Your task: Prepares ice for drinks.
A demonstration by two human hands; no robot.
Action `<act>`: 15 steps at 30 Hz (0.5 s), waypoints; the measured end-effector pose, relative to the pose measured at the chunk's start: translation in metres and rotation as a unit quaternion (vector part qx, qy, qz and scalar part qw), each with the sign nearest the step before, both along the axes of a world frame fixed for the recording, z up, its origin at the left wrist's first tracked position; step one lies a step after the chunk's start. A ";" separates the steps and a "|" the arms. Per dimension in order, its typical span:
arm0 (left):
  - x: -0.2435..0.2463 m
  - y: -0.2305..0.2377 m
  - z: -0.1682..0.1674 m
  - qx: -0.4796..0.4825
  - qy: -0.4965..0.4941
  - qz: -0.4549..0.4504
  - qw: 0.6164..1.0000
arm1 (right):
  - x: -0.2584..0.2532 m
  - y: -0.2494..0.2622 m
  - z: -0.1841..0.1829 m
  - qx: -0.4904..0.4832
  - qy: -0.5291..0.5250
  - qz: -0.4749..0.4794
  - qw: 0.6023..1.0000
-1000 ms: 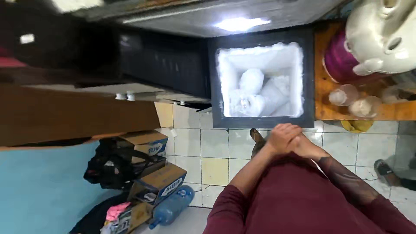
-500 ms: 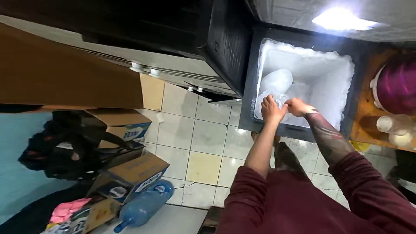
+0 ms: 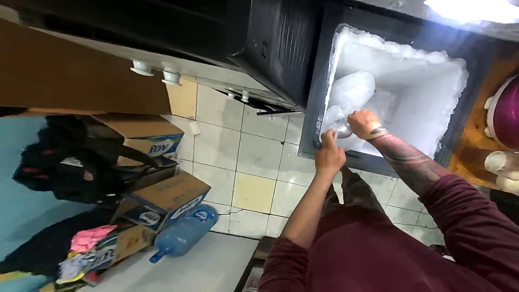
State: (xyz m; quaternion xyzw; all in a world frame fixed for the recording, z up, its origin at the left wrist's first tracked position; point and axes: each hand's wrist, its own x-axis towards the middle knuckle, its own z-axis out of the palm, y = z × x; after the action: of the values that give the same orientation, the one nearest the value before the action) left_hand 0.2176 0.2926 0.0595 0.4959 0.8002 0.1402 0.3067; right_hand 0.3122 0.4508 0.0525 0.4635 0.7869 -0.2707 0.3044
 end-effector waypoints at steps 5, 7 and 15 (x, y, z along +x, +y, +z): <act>-0.006 0.043 0.017 -0.162 0.017 0.004 0.987 | -0.005 -0.005 0.013 -0.092 -0.065 -0.089 0.990; -0.012 0.052 0.016 -0.185 0.020 -0.021 0.982 | -0.003 -0.004 -0.033 -0.076 -0.079 -0.096 0.989; -0.025 0.033 0.013 -0.140 0.019 0.045 0.989 | -0.015 0.036 0.012 0.038 -0.029 0.042 0.998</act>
State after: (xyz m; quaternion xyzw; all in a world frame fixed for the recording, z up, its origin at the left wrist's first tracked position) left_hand 0.1923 0.3255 0.0723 0.4145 0.8391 0.0311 0.3508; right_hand 0.2967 0.4863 0.0649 0.4492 0.8064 -0.2140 0.3197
